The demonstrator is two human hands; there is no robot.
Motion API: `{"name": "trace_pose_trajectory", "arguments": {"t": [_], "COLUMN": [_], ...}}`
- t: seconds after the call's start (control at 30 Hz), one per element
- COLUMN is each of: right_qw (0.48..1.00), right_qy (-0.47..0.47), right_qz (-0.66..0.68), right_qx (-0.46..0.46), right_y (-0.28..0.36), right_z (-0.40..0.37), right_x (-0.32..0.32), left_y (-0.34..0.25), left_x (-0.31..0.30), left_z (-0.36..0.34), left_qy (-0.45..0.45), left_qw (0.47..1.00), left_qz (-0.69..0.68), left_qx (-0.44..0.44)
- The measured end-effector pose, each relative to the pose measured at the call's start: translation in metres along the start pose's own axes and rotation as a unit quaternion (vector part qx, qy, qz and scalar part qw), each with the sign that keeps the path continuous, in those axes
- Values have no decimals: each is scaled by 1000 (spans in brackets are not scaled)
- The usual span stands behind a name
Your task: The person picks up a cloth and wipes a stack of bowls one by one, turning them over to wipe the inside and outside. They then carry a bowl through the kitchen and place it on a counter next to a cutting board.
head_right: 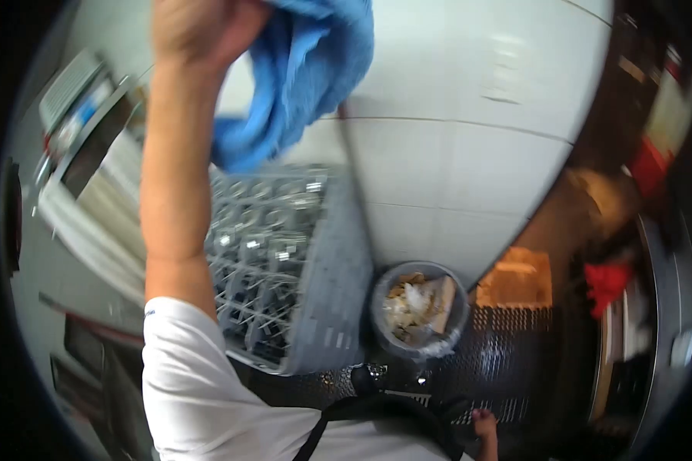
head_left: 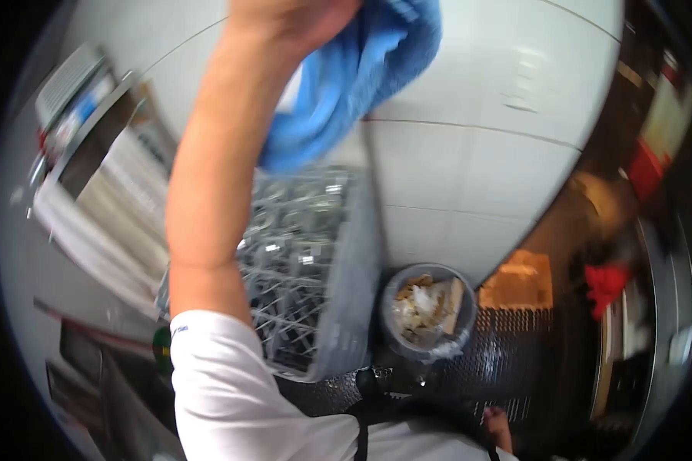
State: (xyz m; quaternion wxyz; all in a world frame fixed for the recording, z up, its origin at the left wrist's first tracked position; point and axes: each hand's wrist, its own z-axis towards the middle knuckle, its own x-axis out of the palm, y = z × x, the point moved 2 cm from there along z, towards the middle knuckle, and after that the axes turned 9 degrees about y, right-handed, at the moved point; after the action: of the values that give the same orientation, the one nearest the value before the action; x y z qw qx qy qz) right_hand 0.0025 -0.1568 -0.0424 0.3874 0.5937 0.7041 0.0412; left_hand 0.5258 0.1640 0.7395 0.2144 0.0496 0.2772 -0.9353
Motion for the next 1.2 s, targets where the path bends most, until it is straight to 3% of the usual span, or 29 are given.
{"name": "trace_pose_trajectory", "arguments": {"t": [0.03,0.07,0.1,0.13,0.17,0.2,0.27,0.3,0.37,0.4,0.47,0.5,0.57,0.6,0.63,0.73,0.77,0.8,0.87,0.9,0.93,1.0,1.03,1.17,1.2], "right_qw": [999,999,992,980,974,959,903,855,795,753,756,772,786,754,676,455,453,452,509,518,561,691,711,739,724], "right_qy": [-31,-27,-63,-102,-116,-192,-287,-285,-307,-278,-180,-123,-80,-24,50,-28,-73,-137,-236,-259,-314,-447,-462,-605,-621], "right_qz": [-24,33,59,80,131,96,195,340,443,487,444,398,368,445,559,731,739,741,679,665,628,474,455,268,286], "right_qx": [-20,-22,-87,-153,-142,-185,-255,-270,-278,-345,-446,-480,-490,-483,-477,-507,-493,-477,-474,-472,-439,-312,-272,-127,-91], "right_y": [10,-6,2,15,13,18,28,36,77,71,86,92,93,87,103,101,87,72,35,25,17,6,10,10,5], "right_z": [-9,7,-1,0,8,10,10,6,-58,-63,-93,-98,-85,-62,-85,-82,-88,-89,-95,-106,-115,-126,-134,-174,-187], "right_x": [-13,-20,-41,-68,-98,-138,-225,-268,-363,-391,-438,-451,-458,-452,-463,-492,-511,-529,-562,-577,-588,-612,-625,-690,-707], "left_y": [19,40,61,81,102,139,192,223,280,309,365,386,428,450,471,535,559,582,613,630,650,720,733,817,825], "left_x": [28,53,79,96,114,152,223,255,320,345,393,421,467,487,507,553,562,569,591,605,618,637,651,685,690], "left_z": [14,26,35,39,43,54,67,75,95,101,111,113,117,117,118,111,104,95,90,82,72,42,47,90,119], "left_qy": [-4,-14,-24,-26,-27,67,-37,-53,-57,-45,33,6,43,52,59,82,99,221,343,323,302,371,377,255,214], "left_qw": [996,987,972,968,963,921,918,909,875,854,799,796,756,738,719,693,692,769,768,730,687,741,775,775,762], "left_qz": [-79,-141,-203,-199,-195,-330,-270,-287,-330,-362,-457,-449,-489,-501,-513,-454,-434,-316,-144,-178,-210,-177,-164,-284,-327], "left_qx": [-40,-79,-112,-148,-184,-196,-288,-298,-349,-372,-389,-405,-434,-450,-465,-554,-569,-510,-521,-576,-626,-531,-480,-504,-517]}}
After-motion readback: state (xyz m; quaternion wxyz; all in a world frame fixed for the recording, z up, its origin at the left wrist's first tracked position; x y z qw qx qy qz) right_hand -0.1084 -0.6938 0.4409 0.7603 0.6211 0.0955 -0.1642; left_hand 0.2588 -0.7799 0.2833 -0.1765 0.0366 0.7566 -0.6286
